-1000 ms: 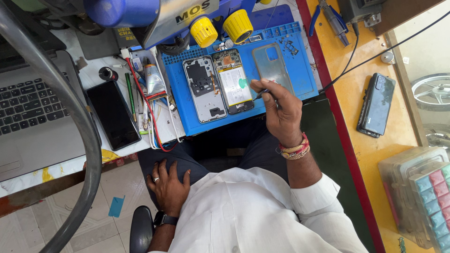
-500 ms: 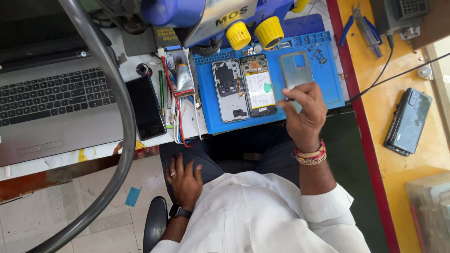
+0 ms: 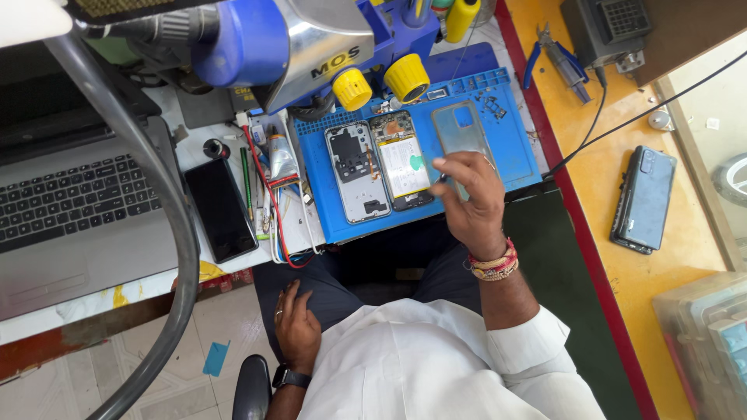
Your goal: The person disassembles a smartphone, removes the battery, and uses a screwdriver and a small brush to clean internal components. The person then applies a liquid from a yellow bottle to the device and continues cleaning with the brush.
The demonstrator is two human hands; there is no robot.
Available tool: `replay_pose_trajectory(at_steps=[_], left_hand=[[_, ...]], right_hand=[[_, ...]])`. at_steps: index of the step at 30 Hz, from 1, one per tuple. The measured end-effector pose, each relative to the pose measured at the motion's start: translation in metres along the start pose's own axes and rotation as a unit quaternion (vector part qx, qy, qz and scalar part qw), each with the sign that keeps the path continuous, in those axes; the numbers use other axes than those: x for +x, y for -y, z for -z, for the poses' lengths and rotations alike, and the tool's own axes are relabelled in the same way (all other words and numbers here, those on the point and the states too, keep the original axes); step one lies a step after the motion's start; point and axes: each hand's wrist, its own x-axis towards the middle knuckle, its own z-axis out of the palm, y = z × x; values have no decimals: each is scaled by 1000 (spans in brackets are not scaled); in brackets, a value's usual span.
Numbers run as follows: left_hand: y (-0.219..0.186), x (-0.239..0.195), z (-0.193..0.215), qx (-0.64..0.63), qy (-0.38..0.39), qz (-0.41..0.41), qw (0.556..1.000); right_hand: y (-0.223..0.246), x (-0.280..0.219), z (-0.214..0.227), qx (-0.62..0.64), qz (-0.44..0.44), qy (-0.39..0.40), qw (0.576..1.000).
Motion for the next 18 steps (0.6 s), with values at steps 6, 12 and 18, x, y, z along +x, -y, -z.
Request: replay_pose_trajectory(at_steps=[6,12,18], left_hand=[[1,-1,-8,49,2,18,999],[-2,3,-7,43,-2,24,999],[-6,7,-6,39,4,31,999]], right_hand=[[0,-2,2,28,-18,15,999],[5,2,2,-31,1,11,999],[6,0,2,-50,17,7,999]])
